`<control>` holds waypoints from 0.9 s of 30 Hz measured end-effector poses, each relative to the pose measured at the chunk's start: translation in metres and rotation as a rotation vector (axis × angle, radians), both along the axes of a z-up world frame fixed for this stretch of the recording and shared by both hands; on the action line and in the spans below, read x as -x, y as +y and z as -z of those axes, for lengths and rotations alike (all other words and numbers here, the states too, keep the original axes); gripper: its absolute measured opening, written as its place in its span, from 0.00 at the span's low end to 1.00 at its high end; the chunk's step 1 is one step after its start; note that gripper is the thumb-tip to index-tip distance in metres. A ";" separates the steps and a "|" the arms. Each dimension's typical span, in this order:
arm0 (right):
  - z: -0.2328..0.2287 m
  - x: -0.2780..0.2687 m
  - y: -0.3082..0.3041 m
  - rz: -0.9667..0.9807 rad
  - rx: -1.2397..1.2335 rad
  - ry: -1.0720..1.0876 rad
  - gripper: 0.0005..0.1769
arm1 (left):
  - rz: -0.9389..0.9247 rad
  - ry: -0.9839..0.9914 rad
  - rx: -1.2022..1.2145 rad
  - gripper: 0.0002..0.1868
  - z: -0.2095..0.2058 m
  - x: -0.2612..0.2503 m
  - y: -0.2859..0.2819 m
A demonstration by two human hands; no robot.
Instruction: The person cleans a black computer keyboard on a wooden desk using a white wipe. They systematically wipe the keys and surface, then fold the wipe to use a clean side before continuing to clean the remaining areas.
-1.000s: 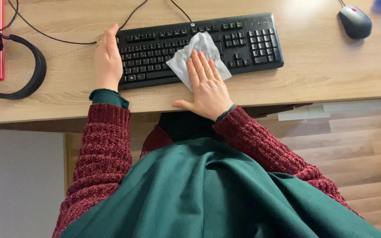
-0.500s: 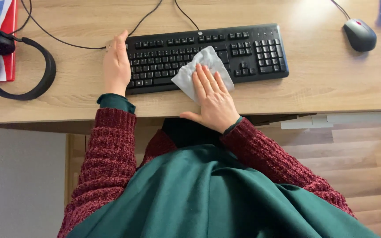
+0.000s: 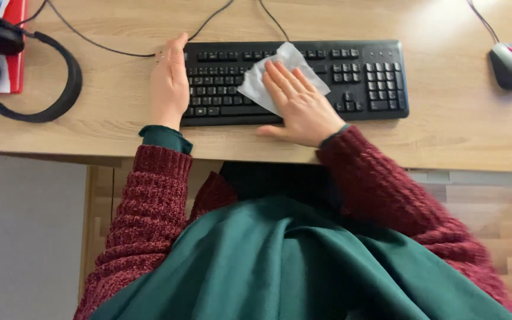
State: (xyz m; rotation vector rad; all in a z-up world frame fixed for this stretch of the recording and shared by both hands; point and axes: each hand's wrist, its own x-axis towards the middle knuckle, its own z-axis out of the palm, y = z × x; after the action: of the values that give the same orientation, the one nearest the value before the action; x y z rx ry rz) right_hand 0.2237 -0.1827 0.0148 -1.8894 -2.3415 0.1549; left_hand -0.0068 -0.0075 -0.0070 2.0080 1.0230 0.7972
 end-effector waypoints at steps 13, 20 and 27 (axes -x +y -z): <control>-0.014 -0.042 -0.018 -0.208 0.037 -0.027 0.68 | 0.074 -0.591 0.228 0.39 0.013 0.019 -0.016; -0.014 -0.024 -0.005 -0.274 0.040 -0.028 0.72 | 0.098 -0.589 0.232 0.39 0.013 0.017 -0.017; -0.012 -0.004 0.009 -0.331 0.010 -0.025 0.73 | 0.107 -0.611 0.190 0.36 0.011 0.017 -0.019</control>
State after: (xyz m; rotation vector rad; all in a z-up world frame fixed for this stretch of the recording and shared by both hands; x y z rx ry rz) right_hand 0.2281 -0.1739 0.0268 -1.5003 -2.6573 0.1752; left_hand -0.0234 -0.0268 -0.0177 1.4971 0.6021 1.1153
